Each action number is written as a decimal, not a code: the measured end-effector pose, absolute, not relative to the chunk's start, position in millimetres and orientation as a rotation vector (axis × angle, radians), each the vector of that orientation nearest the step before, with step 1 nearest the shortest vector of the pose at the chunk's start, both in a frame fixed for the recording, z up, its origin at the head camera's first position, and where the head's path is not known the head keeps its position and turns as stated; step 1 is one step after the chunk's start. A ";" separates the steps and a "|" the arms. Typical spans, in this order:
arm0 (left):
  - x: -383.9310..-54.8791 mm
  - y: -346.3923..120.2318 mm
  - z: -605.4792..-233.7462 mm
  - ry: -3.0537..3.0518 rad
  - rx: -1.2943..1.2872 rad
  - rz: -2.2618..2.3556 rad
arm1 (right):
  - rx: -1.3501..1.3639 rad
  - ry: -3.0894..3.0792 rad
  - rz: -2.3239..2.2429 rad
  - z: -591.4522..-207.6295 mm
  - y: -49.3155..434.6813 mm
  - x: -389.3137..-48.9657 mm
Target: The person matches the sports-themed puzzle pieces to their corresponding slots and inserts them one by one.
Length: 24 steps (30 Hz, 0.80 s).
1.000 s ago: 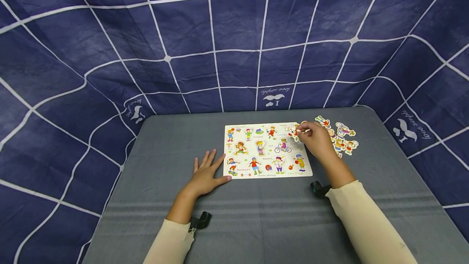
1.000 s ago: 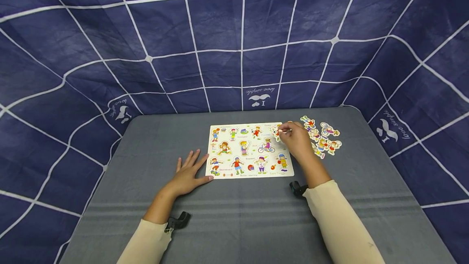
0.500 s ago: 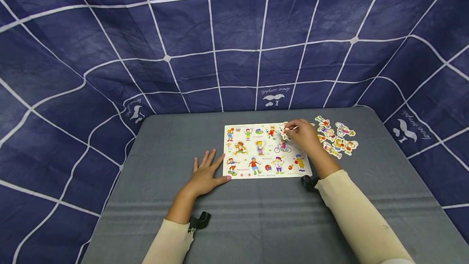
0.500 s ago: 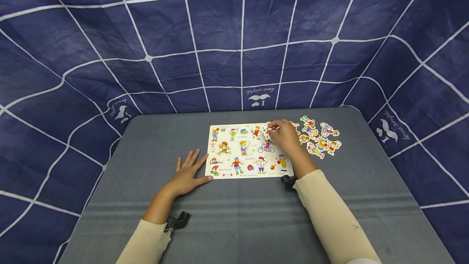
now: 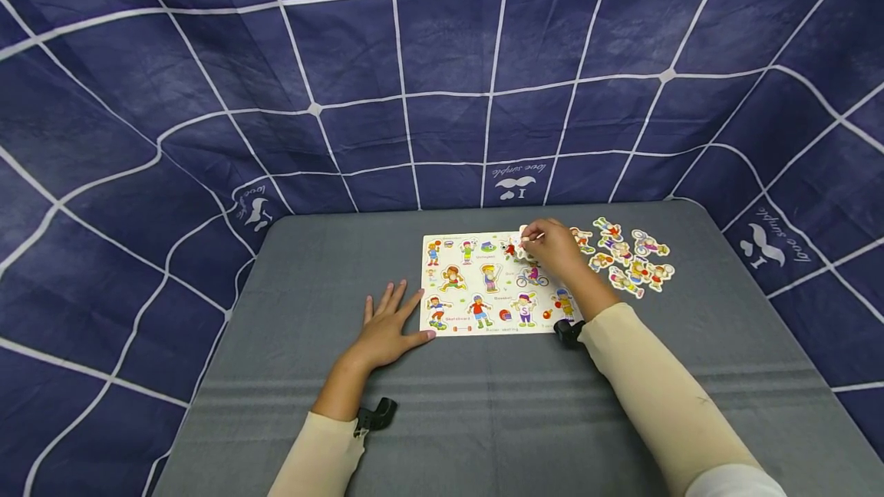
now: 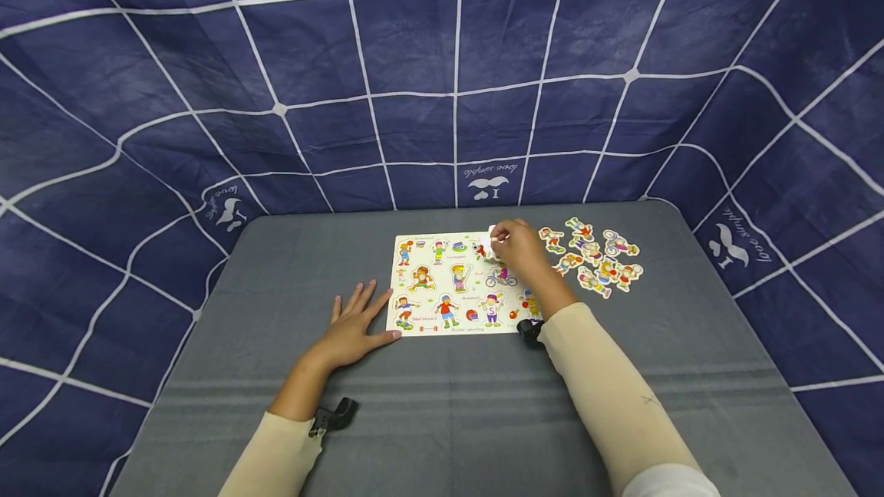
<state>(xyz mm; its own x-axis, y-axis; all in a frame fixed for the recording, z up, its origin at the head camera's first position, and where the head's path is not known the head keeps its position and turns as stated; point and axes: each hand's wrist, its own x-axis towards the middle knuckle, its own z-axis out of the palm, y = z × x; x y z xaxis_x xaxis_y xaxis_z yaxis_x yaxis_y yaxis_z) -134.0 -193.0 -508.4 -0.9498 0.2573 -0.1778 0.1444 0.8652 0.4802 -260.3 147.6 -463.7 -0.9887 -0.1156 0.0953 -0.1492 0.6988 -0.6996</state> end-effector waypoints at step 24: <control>-133.9 -193.0 -507.6 2.796 0.315 0.708 | 0.231 -2.919 1.145 -475.6 129.1 -275.6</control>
